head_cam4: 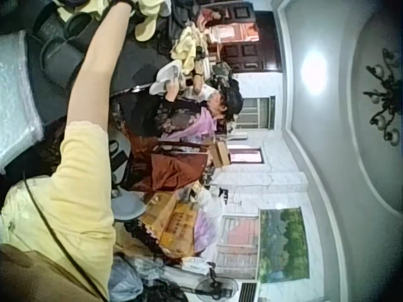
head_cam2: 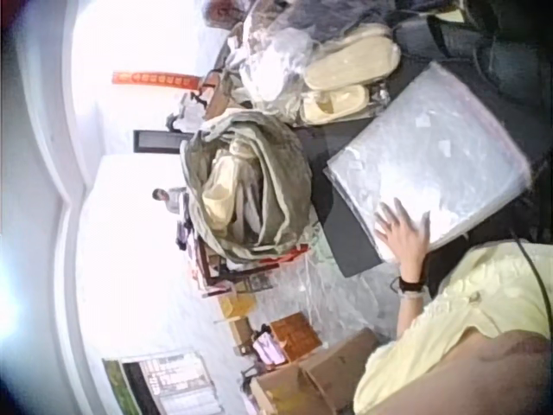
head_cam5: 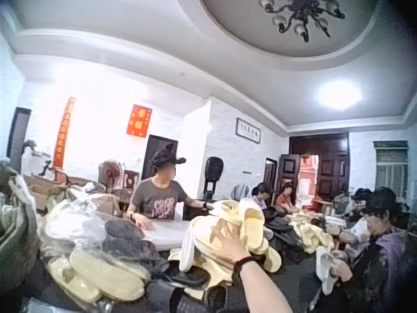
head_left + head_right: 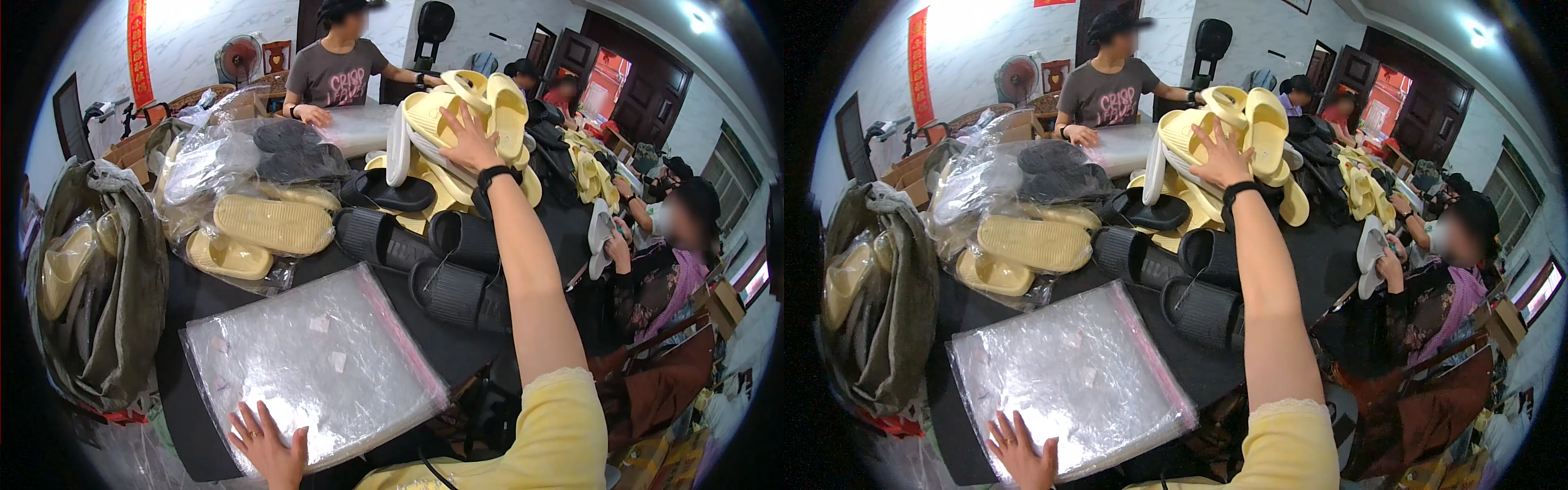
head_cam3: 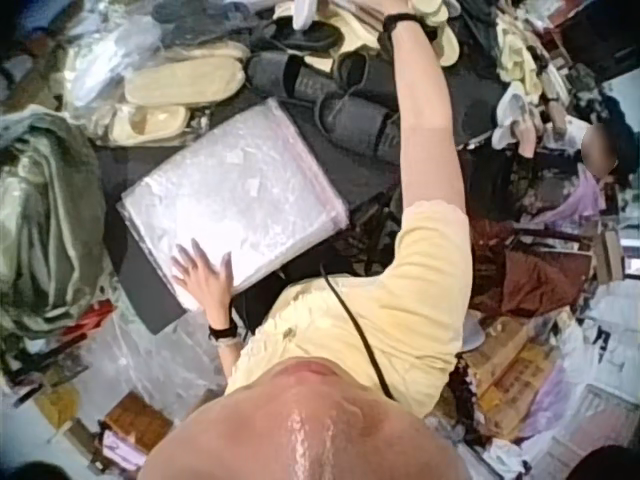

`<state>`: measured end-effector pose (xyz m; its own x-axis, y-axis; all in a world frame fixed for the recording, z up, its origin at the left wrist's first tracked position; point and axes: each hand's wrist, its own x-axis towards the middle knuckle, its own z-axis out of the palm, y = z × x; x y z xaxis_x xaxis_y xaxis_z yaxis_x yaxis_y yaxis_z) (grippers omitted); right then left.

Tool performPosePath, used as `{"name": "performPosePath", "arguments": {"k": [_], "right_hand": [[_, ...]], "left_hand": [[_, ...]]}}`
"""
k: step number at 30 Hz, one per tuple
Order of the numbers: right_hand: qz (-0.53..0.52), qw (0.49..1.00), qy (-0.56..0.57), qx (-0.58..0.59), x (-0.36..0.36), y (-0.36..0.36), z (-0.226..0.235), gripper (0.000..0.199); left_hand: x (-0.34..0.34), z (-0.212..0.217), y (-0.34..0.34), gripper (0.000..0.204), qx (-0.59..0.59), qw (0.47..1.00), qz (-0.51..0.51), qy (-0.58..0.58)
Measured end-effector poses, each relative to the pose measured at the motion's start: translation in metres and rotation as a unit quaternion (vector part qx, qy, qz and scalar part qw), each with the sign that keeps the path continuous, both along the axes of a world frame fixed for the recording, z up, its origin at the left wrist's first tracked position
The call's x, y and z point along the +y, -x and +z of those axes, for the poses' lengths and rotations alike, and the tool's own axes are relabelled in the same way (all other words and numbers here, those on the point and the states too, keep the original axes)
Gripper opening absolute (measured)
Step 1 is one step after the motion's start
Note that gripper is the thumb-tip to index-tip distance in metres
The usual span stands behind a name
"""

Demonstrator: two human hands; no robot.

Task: The recorder is picking up various plastic sandals (slides) from a large pile and placing them into clear plastic bags.

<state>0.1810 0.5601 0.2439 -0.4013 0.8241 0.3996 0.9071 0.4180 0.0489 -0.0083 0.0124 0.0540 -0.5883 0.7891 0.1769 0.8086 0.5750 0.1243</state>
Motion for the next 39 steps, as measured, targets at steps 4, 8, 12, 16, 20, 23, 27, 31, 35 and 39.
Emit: {"name": "performPosePath", "arguments": {"k": [4, 8, 12, 16, 20, 23, 27, 31, 35, 39], "right_hand": [[0.014, 0.998, 0.053, 0.039, 0.014, 0.002, 0.0, 0.087], [0.061, 0.998, 0.007, -0.006, 0.001, 0.003, -0.012, 0.084], [0.052, 0.996, -0.063, -0.043, -0.024, -0.01, -0.011, 0.072], [0.158, 0.968, -0.189, 0.037, -0.07, 0.011, -0.011, 0.039], [0.294, 0.941, -0.105, 0.134, -0.122, 0.079, -0.021, 0.026], [0.373, 0.92, 0.03, 0.12, -0.158, 0.128, -0.043, 0.029], [0.381, 0.924, 0.03, -0.005, -0.197, 0.199, -0.101, 0.06], [0.311, 0.95, -0.016, -0.011, -0.204, 0.264, -0.148, 0.093], [0.172, 0.985, -0.012, -0.002, -0.187, 0.292, -0.153, 0.092], [0.221, 0.975, -0.011, 0.021, -0.14, 0.279, -0.134, 0.039]], "left_hand": [[0.009, -0.009, 0.001, 0.087, -0.068, 0.997, 0.028, 0.01], [0.001, -0.018, 0.005, 0.085, -0.055, 0.998, 0.04, -0.004], [0.002, -0.016, 0.006, 0.083, -0.057, 0.998, 0.025, -0.02], [0.002, -0.018, 0.006, 0.084, -0.047, 0.997, 0.017, -0.05], [-0.002, -0.02, 0.007, 0.082, -0.057, 0.995, 0.016, -0.074], [-0.004, -0.024, 0.008, 0.081, -0.058, 0.994, 0.016, -0.088], [-0.003, -0.022, 0.008, 0.081, -0.057, 0.994, 0.022, -0.093], [-0.002, -0.022, 0.007, 0.078, -0.035, 0.993, 0.023, -0.113], [-0.003, -0.024, 0.006, 0.076, -0.028, 0.991, 0.019, -0.132], [0.001, -0.019, 0.004, 0.076, -0.04, 0.99, 0.011, -0.133]]}}
